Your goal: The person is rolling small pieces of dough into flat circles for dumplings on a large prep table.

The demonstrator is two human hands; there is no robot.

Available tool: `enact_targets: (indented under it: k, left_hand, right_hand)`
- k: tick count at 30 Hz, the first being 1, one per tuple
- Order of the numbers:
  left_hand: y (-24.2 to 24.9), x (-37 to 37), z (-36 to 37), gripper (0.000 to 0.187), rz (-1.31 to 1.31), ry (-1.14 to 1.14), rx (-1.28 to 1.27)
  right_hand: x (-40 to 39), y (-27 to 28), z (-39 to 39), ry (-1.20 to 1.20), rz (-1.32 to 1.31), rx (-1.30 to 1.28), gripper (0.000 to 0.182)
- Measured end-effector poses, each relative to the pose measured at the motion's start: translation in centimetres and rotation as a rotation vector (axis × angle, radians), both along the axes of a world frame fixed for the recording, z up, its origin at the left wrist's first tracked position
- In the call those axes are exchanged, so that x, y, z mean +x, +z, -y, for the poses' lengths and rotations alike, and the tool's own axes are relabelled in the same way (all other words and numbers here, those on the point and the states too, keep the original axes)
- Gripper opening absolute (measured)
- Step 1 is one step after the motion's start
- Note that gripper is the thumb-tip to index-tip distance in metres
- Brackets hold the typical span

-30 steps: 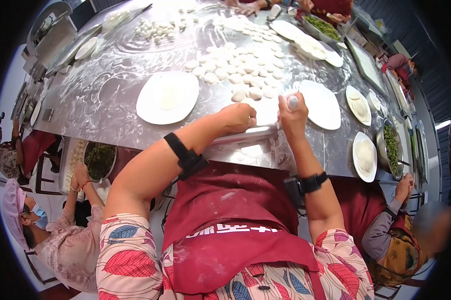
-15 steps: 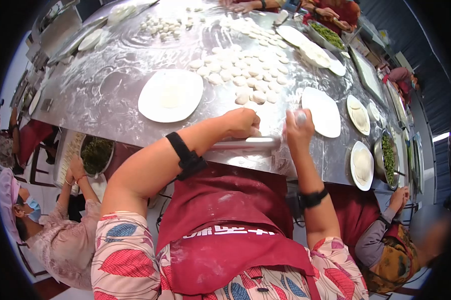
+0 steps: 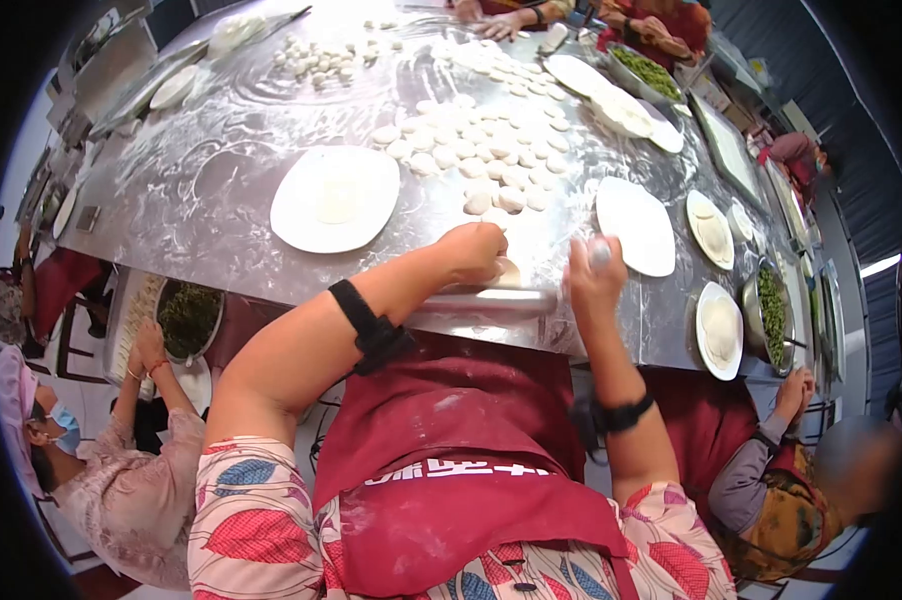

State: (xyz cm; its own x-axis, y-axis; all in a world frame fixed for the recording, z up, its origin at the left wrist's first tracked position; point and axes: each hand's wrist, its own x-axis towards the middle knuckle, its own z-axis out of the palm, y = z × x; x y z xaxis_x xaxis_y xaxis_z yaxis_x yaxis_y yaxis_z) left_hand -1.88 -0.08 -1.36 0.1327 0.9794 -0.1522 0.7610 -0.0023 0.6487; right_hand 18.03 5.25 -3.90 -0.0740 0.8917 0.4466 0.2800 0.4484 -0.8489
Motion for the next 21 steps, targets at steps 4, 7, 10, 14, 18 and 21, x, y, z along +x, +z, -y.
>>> enact_targets:
  k: [4, 7, 10, 14, 18, 21]
  left_hand:
    - [-0.3, -0.6, 1.5, 0.017, 0.162, 0.035, -0.073]
    - [1.2, 0.2, 1.8, 0.018, 0.055, -0.011, -0.028]
    - [-0.2, 0.6, -0.4, 0.020, -0.007, 0.057, 0.024]
    - [-0.3, 0.0, -0.4, 0.017, 0.019, -0.058, -0.001]
    - [-0.7, -0.9, 0.8, 0.018, 0.195, -0.023, -0.073]
    - [0.2, -0.5, 0.7, 0.019, 0.141, -0.081, -0.060]
  right_hand:
    - [1.6, 1.7, 4.5, 0.062, -0.105, -0.176, 0.017]
    - [-0.2, -0.1, 0.0, -0.015, -0.019, 0.051, 0.019]
    - [-3.0, 0.5, -3.3, -0.014, 0.097, 0.139, 0.019]
    - [-0.1, -0.6, -0.7, 0.006, 0.021, 0.109, 0.018]
    - [1.4, 1.7, 4.5, 0.104, -0.128, -0.082, 0.015]
    - [0.2, -0.3, 0.2, 0.026, -0.027, 0.049, 0.017]
